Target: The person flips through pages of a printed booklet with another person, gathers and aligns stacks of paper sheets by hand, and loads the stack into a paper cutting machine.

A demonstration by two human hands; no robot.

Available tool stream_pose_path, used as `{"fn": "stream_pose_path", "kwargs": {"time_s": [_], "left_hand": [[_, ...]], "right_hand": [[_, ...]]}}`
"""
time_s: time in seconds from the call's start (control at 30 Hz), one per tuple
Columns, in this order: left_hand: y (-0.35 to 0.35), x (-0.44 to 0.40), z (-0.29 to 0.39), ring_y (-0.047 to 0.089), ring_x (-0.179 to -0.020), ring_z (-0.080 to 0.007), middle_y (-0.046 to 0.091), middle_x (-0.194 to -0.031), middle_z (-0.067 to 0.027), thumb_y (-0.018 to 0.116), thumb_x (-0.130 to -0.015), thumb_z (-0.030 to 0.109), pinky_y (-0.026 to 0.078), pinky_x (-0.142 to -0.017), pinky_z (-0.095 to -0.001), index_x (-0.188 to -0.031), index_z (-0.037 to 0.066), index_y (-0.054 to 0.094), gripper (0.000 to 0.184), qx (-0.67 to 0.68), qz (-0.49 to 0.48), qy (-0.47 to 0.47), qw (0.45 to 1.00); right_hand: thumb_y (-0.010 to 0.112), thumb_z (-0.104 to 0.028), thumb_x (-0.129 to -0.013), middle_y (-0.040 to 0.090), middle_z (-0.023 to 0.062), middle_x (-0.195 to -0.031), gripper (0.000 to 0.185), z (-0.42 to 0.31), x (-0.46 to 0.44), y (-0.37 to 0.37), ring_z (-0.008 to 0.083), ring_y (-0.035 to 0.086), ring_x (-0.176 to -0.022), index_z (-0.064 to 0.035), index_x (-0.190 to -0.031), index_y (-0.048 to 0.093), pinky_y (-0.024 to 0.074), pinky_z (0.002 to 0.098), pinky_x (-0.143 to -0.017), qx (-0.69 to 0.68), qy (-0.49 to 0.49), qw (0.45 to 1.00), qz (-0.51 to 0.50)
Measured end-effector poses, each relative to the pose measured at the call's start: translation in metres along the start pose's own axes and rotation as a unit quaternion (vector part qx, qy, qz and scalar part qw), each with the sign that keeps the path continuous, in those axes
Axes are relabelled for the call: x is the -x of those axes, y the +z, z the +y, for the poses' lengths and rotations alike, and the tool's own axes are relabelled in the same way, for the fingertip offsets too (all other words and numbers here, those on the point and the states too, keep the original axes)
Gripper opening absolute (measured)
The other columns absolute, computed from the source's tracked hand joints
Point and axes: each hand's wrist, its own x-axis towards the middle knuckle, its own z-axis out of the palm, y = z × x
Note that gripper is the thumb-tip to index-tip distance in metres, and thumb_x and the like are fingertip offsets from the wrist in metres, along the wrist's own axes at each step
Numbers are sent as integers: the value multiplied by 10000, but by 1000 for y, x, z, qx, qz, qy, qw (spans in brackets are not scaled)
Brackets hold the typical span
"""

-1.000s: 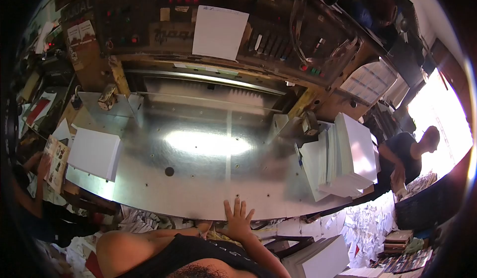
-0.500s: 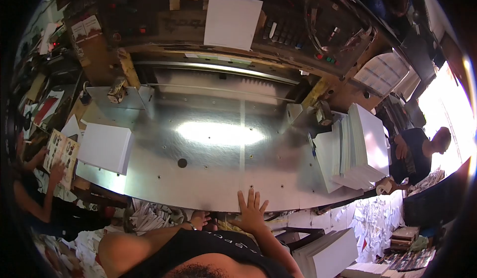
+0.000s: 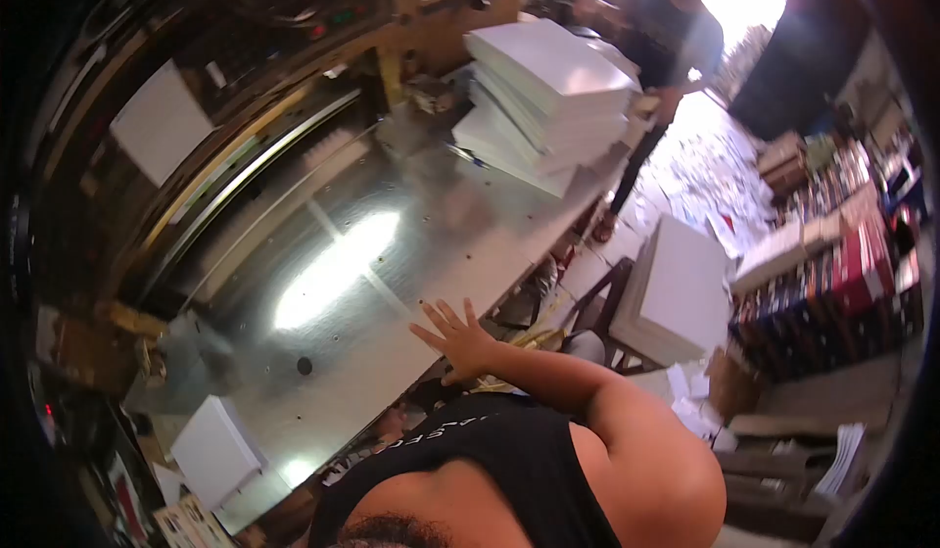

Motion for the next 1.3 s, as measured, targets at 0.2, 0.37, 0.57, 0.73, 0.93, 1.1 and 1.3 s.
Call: {"fn": "stream_pose_path", "kwargs": {"time_s": [0.2,0.37,0.57,0.73,0.93,1.1,1.3], "left_hand": [[8,14,14,674,-1022,-165,704,-1193,-75,563,-1056,232,558,-778,-355,-1314,36,643,334,3,-17,-18,1000],[21,31,33,670,-1092,-134,696,-1251,-64,549,-1073,218,560,-805,-312,-1387,18,612,378,29,15,-71,997],[30,31,21,666,-1140,-147,695,-1281,-70,555,-1083,269,548,-883,-318,-1446,36,581,432,-10,-83,-102,991],[51,10,15,662,-1152,-157,696,-1286,-79,573,-1083,300,536,-930,-333,-1468,52,569,458,-155,-271,-86,946],[94,-19,21,659,-1167,-169,697,-1294,-90,595,-1084,339,522,-986,-352,-1493,71,554,491,-340,-475,8,812],[127,-13,41,655,-1179,-179,698,-1300,-100,614,-1084,370,510,-1033,-367,-1514,87,542,520,-420,-498,89,753],[203,80,122,642,-1251,-180,689,-1345,-113,703,-1043,315,488,-1078,-322,-1484,-11,569,565,-473,-461,193,725]], "right_hand": [[868,-592,-736,21,256,-1761,1322,-3,0,-4,486,58,-1614,-225,-1721,66,93,808,-1176,-7,10,1000,-8],[862,-574,-754,-6,225,-1770,1309,-1,0,-1,465,31,-1622,-232,-1721,47,54,800,-1192,-18,5,1000,-9],[824,-558,-820,271,233,-1719,1078,10,-14,-13,432,232,-1591,-171,-1681,301,166,675,-1252,-250,-2,966,-60],[795,-497,-871,481,246,-1591,951,17,18,-48,422,505,-1428,-118,-1640,382,391,470,-1197,-411,-23,909,65],[789,-488,-884,508,255,-1564,934,38,59,-3,427,529,-1403,-116,-1638,383,425,472,-1171,-375,39,922,84],[770,-526,-906,534,264,-1537,900,47,129,4,420,536,-1398,-103,-1619,419,435,475,-1157,-418,141,893,88],[780,-504,-909,560,261,-1515,874,65,187,44,418,545,-1392,-67,-1590,448,450,468,-1143,-472,259,829,150]]}}
